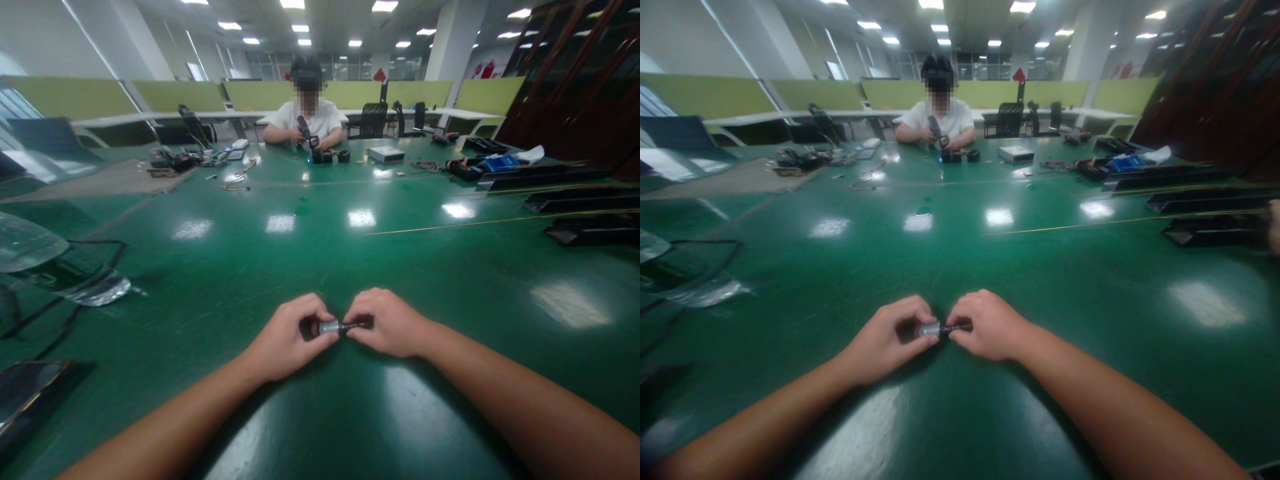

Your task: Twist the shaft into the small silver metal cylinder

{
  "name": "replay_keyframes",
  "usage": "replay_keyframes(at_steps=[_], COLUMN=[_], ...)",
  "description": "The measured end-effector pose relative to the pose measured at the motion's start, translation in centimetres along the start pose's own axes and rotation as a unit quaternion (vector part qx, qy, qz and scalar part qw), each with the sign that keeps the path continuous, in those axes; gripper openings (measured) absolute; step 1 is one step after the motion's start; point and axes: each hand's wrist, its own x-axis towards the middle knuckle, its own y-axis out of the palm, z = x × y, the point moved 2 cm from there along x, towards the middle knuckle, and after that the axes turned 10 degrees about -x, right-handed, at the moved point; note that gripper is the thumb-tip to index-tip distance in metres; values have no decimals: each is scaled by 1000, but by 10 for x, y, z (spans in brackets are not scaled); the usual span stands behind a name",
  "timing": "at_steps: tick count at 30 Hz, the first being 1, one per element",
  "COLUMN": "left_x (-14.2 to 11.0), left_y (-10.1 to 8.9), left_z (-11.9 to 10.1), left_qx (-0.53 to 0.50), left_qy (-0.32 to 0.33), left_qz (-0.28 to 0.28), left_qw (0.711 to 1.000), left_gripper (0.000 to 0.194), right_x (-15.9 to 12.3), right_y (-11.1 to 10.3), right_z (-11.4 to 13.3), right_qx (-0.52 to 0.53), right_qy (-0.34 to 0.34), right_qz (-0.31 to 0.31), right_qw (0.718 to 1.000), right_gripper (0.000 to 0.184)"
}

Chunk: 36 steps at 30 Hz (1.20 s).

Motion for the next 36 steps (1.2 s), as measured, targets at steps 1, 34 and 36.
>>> replay_keyframes(at_steps=[1,34,36], left_x=[0,0,0], left_y=[0,-2,-2], left_z=[0,3,3], left_qx=[1,6,6], left_qy=[2,-12,-13], left_qz=[1,17,18], left_qw=[1000,1000,1000], left_gripper=[11,15,15], right_x=[-1,-11,-12], right_y=[-1,-17,-18], right_z=[0,-13,-14], right_qx=[0,-4,-8], right_qy=[4,47,46], right_qz=[3,39,38], right_qw=[1000,998,998], right_gripper=[8,9,9])
